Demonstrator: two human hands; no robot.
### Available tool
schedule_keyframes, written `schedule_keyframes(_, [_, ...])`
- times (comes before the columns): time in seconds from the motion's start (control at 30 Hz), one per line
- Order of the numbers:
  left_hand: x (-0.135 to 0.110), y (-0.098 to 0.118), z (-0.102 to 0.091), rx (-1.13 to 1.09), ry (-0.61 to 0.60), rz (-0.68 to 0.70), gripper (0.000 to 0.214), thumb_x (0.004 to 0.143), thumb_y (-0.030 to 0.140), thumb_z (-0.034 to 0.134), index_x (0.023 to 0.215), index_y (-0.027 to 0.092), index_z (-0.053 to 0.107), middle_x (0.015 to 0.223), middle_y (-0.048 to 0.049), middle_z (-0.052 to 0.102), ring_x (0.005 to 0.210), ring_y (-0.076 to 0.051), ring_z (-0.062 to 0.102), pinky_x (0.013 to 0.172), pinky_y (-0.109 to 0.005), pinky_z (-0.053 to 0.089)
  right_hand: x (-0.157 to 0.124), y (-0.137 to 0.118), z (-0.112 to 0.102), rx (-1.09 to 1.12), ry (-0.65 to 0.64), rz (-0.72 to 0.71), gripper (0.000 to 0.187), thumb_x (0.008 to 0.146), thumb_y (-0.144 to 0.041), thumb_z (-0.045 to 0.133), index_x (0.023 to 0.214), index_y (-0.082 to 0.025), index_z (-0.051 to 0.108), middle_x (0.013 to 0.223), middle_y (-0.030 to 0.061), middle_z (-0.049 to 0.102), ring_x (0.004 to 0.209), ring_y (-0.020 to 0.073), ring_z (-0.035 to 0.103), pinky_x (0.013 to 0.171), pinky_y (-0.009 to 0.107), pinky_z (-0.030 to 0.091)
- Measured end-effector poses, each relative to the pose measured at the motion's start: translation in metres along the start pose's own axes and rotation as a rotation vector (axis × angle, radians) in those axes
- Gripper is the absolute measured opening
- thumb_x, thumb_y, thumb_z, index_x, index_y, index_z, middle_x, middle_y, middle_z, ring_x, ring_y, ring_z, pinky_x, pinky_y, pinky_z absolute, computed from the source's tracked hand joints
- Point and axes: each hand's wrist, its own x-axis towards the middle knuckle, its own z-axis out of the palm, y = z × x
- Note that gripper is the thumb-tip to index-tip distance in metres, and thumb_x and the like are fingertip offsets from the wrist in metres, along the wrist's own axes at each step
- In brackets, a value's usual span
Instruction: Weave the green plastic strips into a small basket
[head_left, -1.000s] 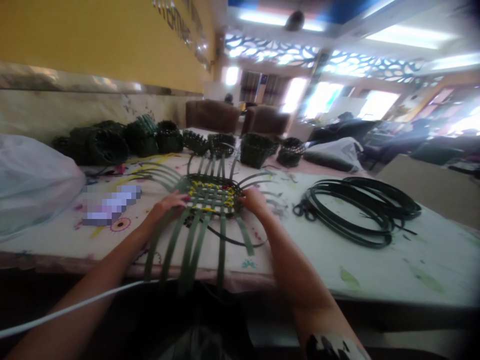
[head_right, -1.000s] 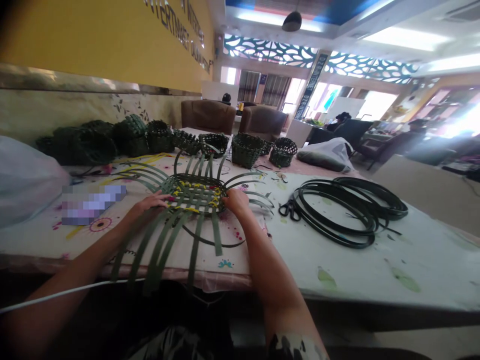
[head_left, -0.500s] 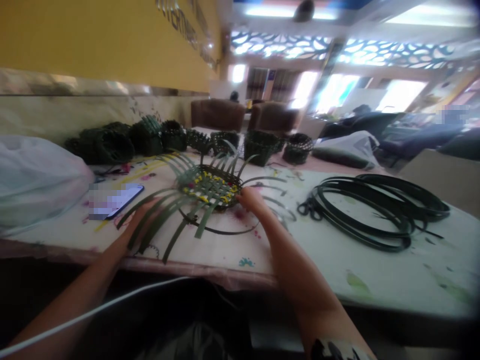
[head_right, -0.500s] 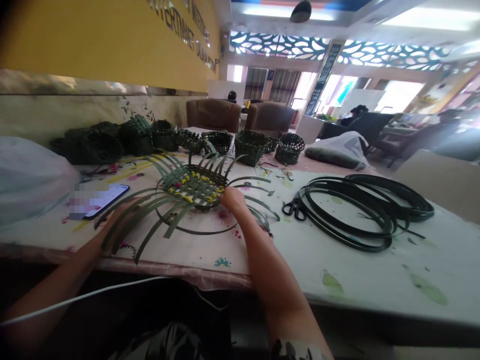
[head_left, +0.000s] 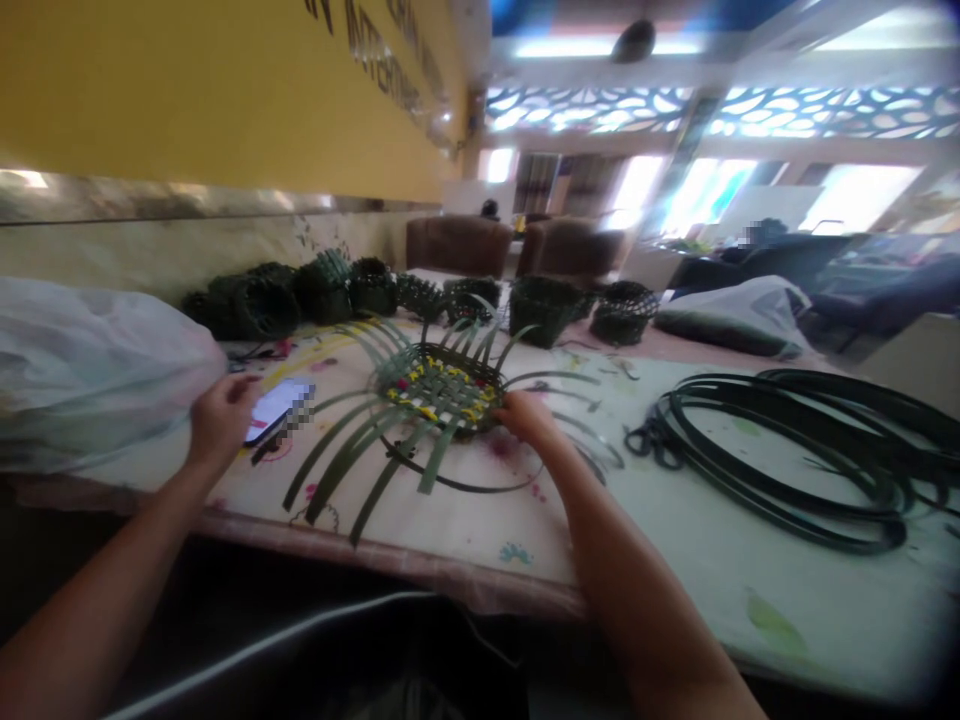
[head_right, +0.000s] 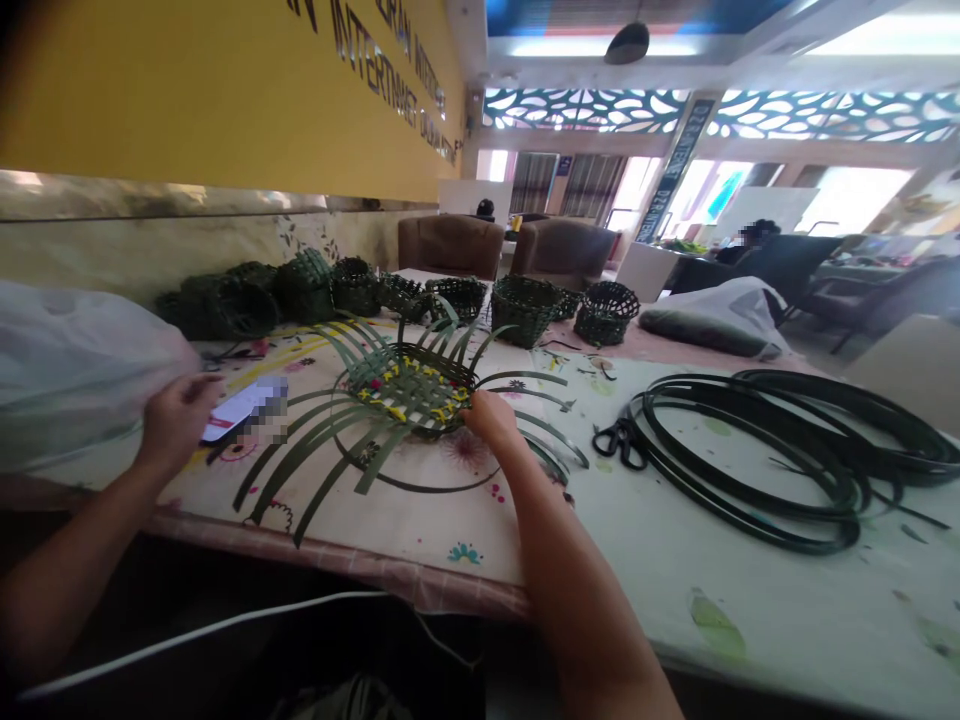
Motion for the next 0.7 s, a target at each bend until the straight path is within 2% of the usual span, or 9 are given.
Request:
schedule_keyframes(0.07, [0.019,0.006,0.018,0.058,-0.193,0.315,0.035,0.089,0.039,0.056,0.111,0.016,0.071,0.111,-0.0062,0.07,0.097,-0.019,0.064,0.093,-0.036,0.053,0.003,0.004,0.001,-0.013,0.007,-0.018,0.026,0.09,-0.029,0.059,0.1,-0.011,0.075,0.105,0.0173,0.075,0.097,0.0255,0.07,0.073,0.027,0.047])
schedule_keyframes(0.1, [0.028,0.01,0.031,0.068,-0.276,0.487,0.037,0.091,0.04,0.053,0.115,0.017,0.07,0.119,-0.0073,0.069,0.109,-0.021,0.062,0.103,-0.04,0.049,0.004,0.006,0.002,-0.017,0.009,-0.028,0.026,0.09,-0.029,0.06,0.1,-0.011,0.075,0.107,0.017,0.075,0.098,0.0258,0.069,0.074,0.028,0.046])
schedule_keyframes(0.17, [0.044,0.017,0.059,0.076,-0.346,0.732,0.04,0.095,0.041,0.048,0.12,0.018,0.069,0.128,-0.0099,0.066,0.121,-0.024,0.058,0.111,-0.043,0.043,0.006,0.009,0.002,-0.021,0.009,-0.051,0.025,0.09,-0.03,0.06,0.1,-0.013,0.075,0.11,0.015,0.074,0.1,0.0246,0.068,0.075,0.027,0.045])
schedule_keyframes(0.27, [0.063,0.021,0.099,0.109,-0.42,0.925,0.037,0.098,0.04,0.046,0.118,0.024,0.073,0.137,-0.0089,0.063,0.125,-0.025,0.056,0.11,-0.044,0.043,0.007,0.014,0.0,-0.023,0.005,-0.077,0.024,0.091,-0.032,0.061,0.099,-0.015,0.076,0.108,0.0116,0.075,0.098,0.0219,0.067,0.076,0.026,0.043])
schedule_keyframes(0.37, [0.071,0.016,0.124,0.099,-0.533,0.993,0.035,0.1,0.04,0.045,0.115,0.03,0.075,0.132,-0.0063,0.067,0.116,-0.024,0.062,0.103,-0.04,0.047,0.007,0.016,-0.003,-0.024,-0.004,-0.087,0.024,0.092,-0.033,0.06,0.098,-0.016,0.076,0.104,0.0098,0.076,0.094,0.0202,0.067,0.075,0.025,0.042])
schedule_keyframes(0.47, [0.069,0.007,0.132,0.044,-0.6,0.976,0.037,0.1,0.043,0.044,0.111,0.027,0.076,0.129,-0.0076,0.069,0.111,-0.023,0.064,0.101,-0.037,0.049,0.004,0.015,-0.006,-0.023,-0.003,-0.085,0.026,0.094,-0.033,0.058,0.101,-0.017,0.076,0.105,0.0091,0.076,0.095,0.0198,0.067,0.075,0.025,0.042])
schedule_keyframes(0.63, [0.054,0.006,0.137,-0.089,-0.612,0.893,0.043,0.1,0.047,0.042,0.109,0.023,0.076,0.121,-0.0096,0.069,0.109,-0.022,0.064,0.099,-0.036,0.05,-0.001,0.016,-0.012,-0.039,0.02,-0.059,0.027,0.095,-0.035,0.055,0.107,-0.021,0.075,0.108,0.0096,0.076,0.098,0.0221,0.067,0.075,0.027,0.042])
schedule_keyframes(0.7, [0.046,0.01,0.14,-0.148,-0.591,0.883,0.044,0.1,0.048,0.042,0.107,0.023,0.077,0.114,-0.0097,0.07,0.103,-0.021,0.064,0.096,-0.036,0.052,-0.005,0.017,-0.019,-0.054,0.077,-0.012,0.027,0.095,-0.034,0.055,0.105,-0.021,0.076,0.107,0.0106,0.075,0.097,0.0243,0.068,0.076,0.029,0.044])
